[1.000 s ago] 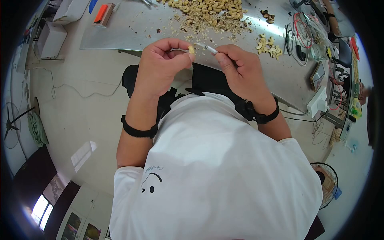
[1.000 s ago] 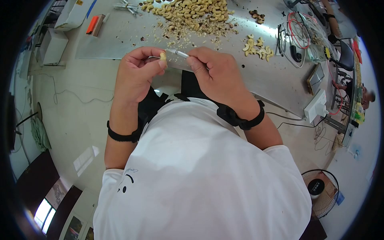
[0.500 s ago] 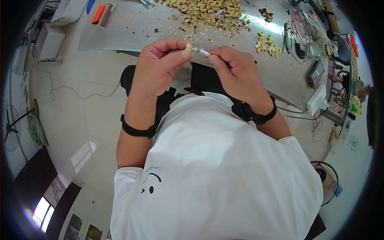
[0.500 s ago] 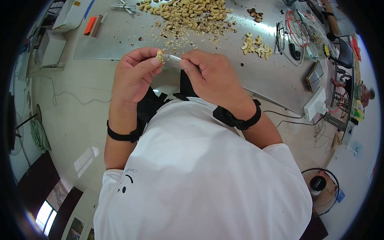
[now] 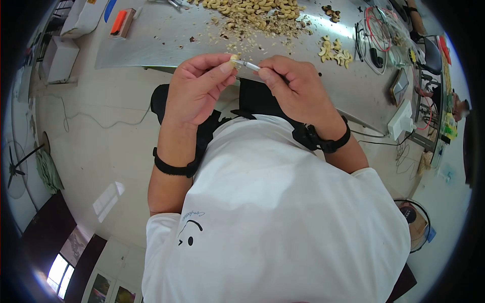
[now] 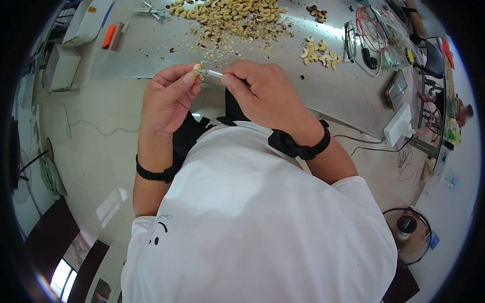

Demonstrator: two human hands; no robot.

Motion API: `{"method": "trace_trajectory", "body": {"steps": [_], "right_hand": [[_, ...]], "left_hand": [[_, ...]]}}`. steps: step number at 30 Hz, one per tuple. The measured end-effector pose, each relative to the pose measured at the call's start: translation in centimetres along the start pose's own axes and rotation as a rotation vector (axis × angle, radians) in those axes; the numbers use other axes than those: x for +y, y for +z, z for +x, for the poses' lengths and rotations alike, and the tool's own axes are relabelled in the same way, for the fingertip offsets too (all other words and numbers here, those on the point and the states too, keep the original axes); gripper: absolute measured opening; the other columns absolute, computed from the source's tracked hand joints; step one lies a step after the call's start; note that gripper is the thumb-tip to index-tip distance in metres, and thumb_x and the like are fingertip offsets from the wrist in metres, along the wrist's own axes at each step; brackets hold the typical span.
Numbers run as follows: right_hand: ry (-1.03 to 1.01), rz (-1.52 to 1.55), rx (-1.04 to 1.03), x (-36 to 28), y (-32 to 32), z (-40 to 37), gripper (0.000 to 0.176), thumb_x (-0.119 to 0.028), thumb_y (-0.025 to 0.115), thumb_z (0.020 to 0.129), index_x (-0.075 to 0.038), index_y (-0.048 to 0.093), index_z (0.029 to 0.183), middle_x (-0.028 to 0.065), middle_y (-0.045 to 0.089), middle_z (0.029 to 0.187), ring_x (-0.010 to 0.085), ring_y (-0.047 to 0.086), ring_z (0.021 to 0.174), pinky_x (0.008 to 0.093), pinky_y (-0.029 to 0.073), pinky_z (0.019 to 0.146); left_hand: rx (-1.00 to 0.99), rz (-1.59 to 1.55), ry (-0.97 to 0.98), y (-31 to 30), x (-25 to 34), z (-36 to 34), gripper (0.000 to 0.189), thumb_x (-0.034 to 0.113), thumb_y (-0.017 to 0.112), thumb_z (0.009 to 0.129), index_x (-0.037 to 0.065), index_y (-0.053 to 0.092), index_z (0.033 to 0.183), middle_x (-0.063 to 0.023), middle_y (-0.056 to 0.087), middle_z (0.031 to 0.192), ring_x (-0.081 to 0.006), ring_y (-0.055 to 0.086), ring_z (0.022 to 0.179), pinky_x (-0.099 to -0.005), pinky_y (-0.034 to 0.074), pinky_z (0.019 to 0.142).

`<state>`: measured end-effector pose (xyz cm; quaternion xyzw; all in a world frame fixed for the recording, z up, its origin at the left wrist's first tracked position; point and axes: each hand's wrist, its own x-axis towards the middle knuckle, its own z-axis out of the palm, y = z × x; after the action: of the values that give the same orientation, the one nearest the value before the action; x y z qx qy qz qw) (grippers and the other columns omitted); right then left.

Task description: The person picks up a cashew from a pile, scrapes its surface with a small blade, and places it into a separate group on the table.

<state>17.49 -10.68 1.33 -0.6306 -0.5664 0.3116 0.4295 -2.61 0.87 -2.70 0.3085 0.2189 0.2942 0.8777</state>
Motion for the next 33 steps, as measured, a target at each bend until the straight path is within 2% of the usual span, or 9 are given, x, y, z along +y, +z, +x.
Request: {"method": "trace_trajectory", "body": {"steps": [3,6,10,13,21,24,27,30,33], "right_hand": [[0.039,-0.036,-0.028,-0.4,-0.4,0.1,0.013,-0.013,0.066,0.099,-0.001,0.069,0.097,0.0128,0.062,0.073,0.0277,0.057,0.058,0.0368,0.046,0.056],[-0.018,-0.037,0.109,0.6,0.3,0.2,0.013,-0.014,0.066,0.099,-0.001,0.07,0.097,0.013,0.063,0.073,0.028,0.057,0.058,0.0365,0.047,0.057],[-0.02,0.026,0.082,0.7,0.2,0.1,0.013,-0.014,0.066,0.099,-0.002,0.07,0.097,0.0132,0.063,0.072,0.0264,0.057,0.058,0.0358,0.047,0.057],[0.005,0.054,0.032,0.4,0.1,0.0,0.013,-0.014,0.066,0.099,-0.002,0.069,0.097,0.013,0.062,0.071,0.025,0.056,0.058,0.0358,0.046,0.056],[0.011,0.048,0.016,0.2,0.0,0.0,0.014,-0.014,0.066,0.1,-0.001,0.069,0.097,0.0129,0.061,0.07,0.0242,0.053,0.056,0.0361,0.044,0.055],[0.025,0.036,0.002,0.1,-0.1,0.0,0.014,-0.014,0.066,0.099,-0.001,0.069,0.096,0.0135,0.061,0.07,0.025,0.055,0.057,0.0362,0.045,0.055],[-0.052,-0.021,0.1,0.4,0.3,0.1,0.014,-0.014,0.065,0.099,-0.001,0.069,0.097,0.0141,0.062,0.071,0.0256,0.059,0.058,0.0362,0.046,0.056],[-0.03,-0.017,0.208,1.0,0.6,0.3,0.013,-0.013,0.065,0.099,-0.001,0.07,0.097,0.0144,0.063,0.072,0.0258,0.061,0.06,0.0362,0.047,0.058],[-0.027,0.017,0.115,0.7,0.2,0.1,0.012,-0.013,0.065,0.099,-0.001,0.07,0.097,0.0137,0.063,0.072,0.0258,0.059,0.059,0.0358,0.047,0.057]], "left_hand": [[-0.003,-0.036,-0.01,0.0,-0.2,0.1,0.019,-0.002,0.068,0.098,-0.005,0.072,0.115,-0.0133,0.075,0.105,-0.0192,0.073,0.094,-0.0299,0.062,0.084],[-0.007,-0.044,-0.03,0.2,-0.2,0.0,0.018,-0.001,0.067,0.098,-0.005,0.072,0.115,-0.0131,0.076,0.105,-0.0189,0.074,0.094,-0.0296,0.062,0.084],[0.018,-0.074,-0.028,0.4,-0.2,0.0,0.017,0.0,0.067,0.099,-0.005,0.072,0.115,-0.0131,0.075,0.105,-0.0188,0.074,0.094,-0.029,0.062,0.085],[-0.017,-0.067,0.0,0.1,-0.5,0.1,0.022,0.001,0.061,0.102,-0.008,0.068,0.121,-0.0159,0.074,0.109,-0.0177,0.073,0.096,-0.0262,0.062,0.084],[-0.021,-0.117,-0.02,0.6,-0.4,0.2,0.019,0.0,0.064,0.101,-0.006,0.071,0.117,-0.0146,0.075,0.107,-0.0185,0.074,0.096,-0.0272,0.063,0.087],[-0.02,-0.133,-0.023,0.8,-0.4,0.2,0.017,-0.001,0.065,0.1,-0.006,0.072,0.116,-0.0142,0.075,0.108,-0.0186,0.074,0.096,-0.0276,0.063,0.088],[-0.011,-0.127,-0.042,0.6,-0.4,0.2,0.018,-0.001,0.065,0.1,-0.005,0.072,0.116,-0.0142,0.075,0.109,-0.0186,0.074,0.097,-0.0276,0.063,0.088],[-0.014,-0.11,-0.05,0.8,-0.2,0.1,0.018,-0.001,0.065,0.1,-0.005,0.072,0.116,-0.014,0.075,0.11,-0.0188,0.074,0.097,-0.0278,0.062,0.089],[-0.022,-0.092,-0.044,0.6,-0.2,0.0,0.018,-0.001,0.066,0.1,-0.005,0.072,0.116,-0.0138,0.075,0.109,-0.0193,0.074,0.098,-0.0284,0.062,0.09]]}}
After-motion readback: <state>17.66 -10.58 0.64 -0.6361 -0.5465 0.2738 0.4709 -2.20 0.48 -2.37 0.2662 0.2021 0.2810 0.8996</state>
